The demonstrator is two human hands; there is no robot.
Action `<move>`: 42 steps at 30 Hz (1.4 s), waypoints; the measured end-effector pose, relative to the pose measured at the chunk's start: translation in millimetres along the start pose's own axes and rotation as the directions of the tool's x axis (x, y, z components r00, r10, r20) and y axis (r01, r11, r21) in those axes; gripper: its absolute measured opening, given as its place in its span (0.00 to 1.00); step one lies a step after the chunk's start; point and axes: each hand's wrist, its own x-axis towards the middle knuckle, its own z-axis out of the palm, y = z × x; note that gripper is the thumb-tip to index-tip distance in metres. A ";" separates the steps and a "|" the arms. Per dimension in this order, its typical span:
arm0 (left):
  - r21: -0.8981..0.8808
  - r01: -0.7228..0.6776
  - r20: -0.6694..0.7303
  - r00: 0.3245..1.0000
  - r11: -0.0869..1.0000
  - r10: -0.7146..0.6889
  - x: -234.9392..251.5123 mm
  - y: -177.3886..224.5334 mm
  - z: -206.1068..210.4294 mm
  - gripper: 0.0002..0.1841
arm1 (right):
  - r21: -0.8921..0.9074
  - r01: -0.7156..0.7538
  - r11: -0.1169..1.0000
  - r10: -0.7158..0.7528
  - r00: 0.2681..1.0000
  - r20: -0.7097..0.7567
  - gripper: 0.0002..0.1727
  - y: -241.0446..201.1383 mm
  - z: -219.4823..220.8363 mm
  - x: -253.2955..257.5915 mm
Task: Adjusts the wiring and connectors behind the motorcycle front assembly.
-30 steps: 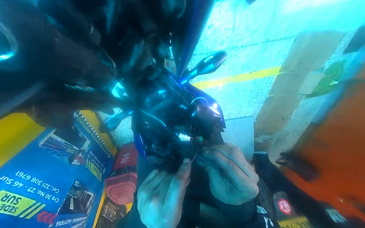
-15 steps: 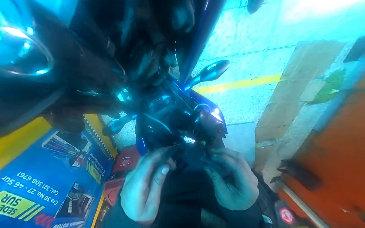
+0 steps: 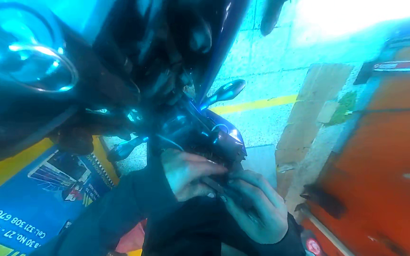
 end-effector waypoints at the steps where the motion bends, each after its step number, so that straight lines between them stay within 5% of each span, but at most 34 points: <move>1: 0.010 -0.011 -0.008 1.000 1.000 0.011 1.6 -1.6 0.3 0.19 | -0.002 0.007 1.000 -0.007 1.000 0.001 0.14 0.6 -0.1 0.7; 7: -0.141 -0.138 -0.051 0.990 0.980 0.132 14.3 -9.7 -1.7 0.08 | -0.014 -0.021 1.000 0.021 1.000 -0.013 0.10 -2.8 1.2 4.5; 13: -0.300 -0.057 -0.039 0.998 0.952 0.048 18.9 -11.7 -6.3 0.05 | 0.091 -0.133 0.987 0.131 0.991 0.023 0.12 -4.6 -1.7 11.9; 19: -0.250 0.072 -0.023 0.996 0.966 -0.081 35.5 -5.3 -6.7 0.06 | -0.030 -0.333 0.942 0.334 0.933 0.133 0.40 -12.7 -5.4 29.2; 23: -0.224 0.124 0.051 0.992 0.967 -0.115 43.4 -5.8 -15.6 0.08 | -0.009 -0.410 0.912 0.409 0.909 0.082 0.29 -7.2 3.4 28.4; 26: -0.268 0.119 0.065 0.992 0.956 -0.106 49.5 -13.1 -31.6 0.09 | 0.171 -0.504 0.847 0.487 0.864 0.130 0.22 5.1 0.9 16.2; 30: -0.119 0.192 0.144 0.974 0.974 -0.175 61.2 -13.4 -69.1 0.09 | 0.511 -0.556 0.655 0.587 0.801 0.118 0.20 12.4 2.7 4.9; 37: -0.058 0.283 0.331 0.910 0.957 -0.249 47.6 4.3 -29.5 0.18 | 0.537 -0.448 0.715 0.523 0.852 0.013 0.11 4.4 9.8 4.4; 42: -0.140 0.213 0.313 0.936 0.967 -0.161 36.6 1.4 -29.1 0.12 | 0.539 -0.371 0.756 0.461 0.887 -0.037 0.11 -6.8 13.8 2.1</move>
